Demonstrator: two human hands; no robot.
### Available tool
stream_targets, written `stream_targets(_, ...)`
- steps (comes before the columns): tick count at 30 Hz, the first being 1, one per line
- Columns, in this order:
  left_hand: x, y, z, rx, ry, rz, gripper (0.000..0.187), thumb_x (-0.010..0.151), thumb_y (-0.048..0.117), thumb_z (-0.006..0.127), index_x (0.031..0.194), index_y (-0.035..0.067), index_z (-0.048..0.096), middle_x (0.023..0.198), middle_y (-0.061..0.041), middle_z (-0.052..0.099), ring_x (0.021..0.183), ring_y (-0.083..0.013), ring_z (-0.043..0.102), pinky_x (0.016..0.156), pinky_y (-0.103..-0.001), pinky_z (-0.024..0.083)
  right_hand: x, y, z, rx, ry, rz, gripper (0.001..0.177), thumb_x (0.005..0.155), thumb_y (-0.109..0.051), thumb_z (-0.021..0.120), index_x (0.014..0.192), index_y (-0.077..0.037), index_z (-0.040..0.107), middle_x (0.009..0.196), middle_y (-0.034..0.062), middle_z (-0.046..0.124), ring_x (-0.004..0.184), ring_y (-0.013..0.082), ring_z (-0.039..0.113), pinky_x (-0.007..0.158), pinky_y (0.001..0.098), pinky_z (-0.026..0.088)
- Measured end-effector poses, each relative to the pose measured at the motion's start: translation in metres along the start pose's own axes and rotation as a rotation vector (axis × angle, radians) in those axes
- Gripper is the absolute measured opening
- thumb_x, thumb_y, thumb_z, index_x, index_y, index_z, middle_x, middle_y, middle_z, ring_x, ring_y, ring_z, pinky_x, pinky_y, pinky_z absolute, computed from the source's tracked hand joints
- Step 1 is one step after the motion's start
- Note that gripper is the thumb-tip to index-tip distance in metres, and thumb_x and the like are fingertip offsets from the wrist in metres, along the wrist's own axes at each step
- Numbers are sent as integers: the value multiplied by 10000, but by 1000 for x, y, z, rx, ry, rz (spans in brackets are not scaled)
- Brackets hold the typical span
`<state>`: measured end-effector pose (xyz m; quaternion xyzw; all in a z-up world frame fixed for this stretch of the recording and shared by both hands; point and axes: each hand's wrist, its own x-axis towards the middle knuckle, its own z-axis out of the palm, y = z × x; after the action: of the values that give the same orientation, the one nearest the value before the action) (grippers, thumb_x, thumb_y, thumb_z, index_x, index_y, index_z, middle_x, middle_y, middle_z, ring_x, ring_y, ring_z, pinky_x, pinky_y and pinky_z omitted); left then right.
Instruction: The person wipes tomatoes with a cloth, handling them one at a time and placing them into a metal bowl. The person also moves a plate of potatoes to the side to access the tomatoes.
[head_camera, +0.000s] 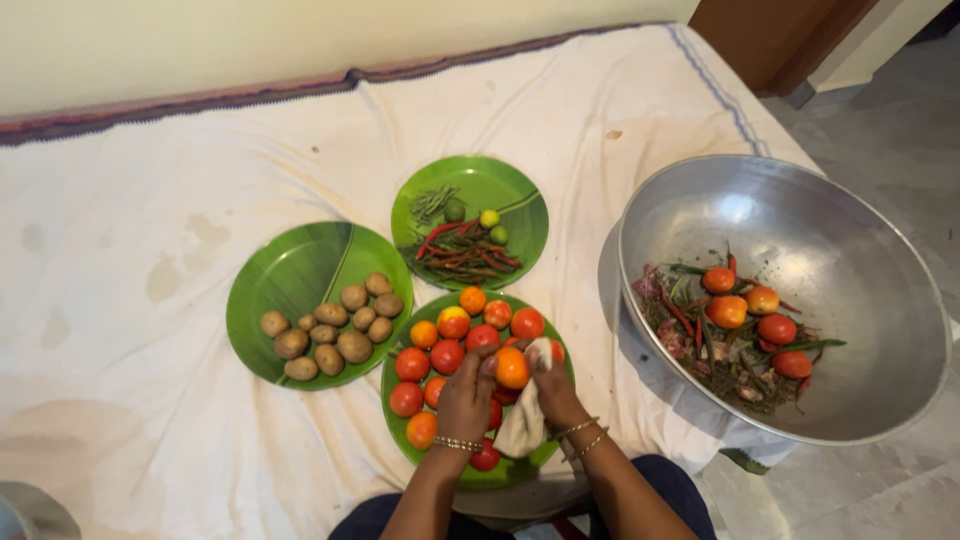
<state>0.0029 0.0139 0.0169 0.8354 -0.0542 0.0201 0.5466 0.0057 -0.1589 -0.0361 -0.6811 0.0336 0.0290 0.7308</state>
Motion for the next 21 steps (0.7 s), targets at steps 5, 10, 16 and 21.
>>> stream_targets(5,-3,7,0,-52,40,24,376,1028,382,498,1207,84,640,1154,-171,703,963,-332,716,793,-398,555,-8,-23,14,63,-170,-41,684,786,-340,821,1353,-83,538,1243,41,639,1155,171,612,996,334,499)
stream_targets(10,-8,1,6,-123,18,-53,349,1019,357,537,1197,73,636,1111,-153,667,978,-296,707,828,-371,552,-5,-10,11,204,-219,-123,720,732,-209,916,1320,-43,536,1268,49,596,1195,167,591,1032,355,490)
stream_targets(16,-7,-29,26,-399,0,-221,351,973,325,642,1165,32,653,1007,-72,715,913,-153,695,830,-290,563,1,16,3,22,-133,-190,698,827,-517,782,1294,-33,596,1253,68,634,1152,177,634,1005,347,514)
stream_targets(21,-7,-35,33,-681,-90,-184,406,915,166,753,1231,-21,580,957,-75,654,872,-129,629,805,-270,547,0,22,1,92,-67,-135,827,844,-723,616,1278,-20,590,1221,92,654,1112,197,649,979,357,524)
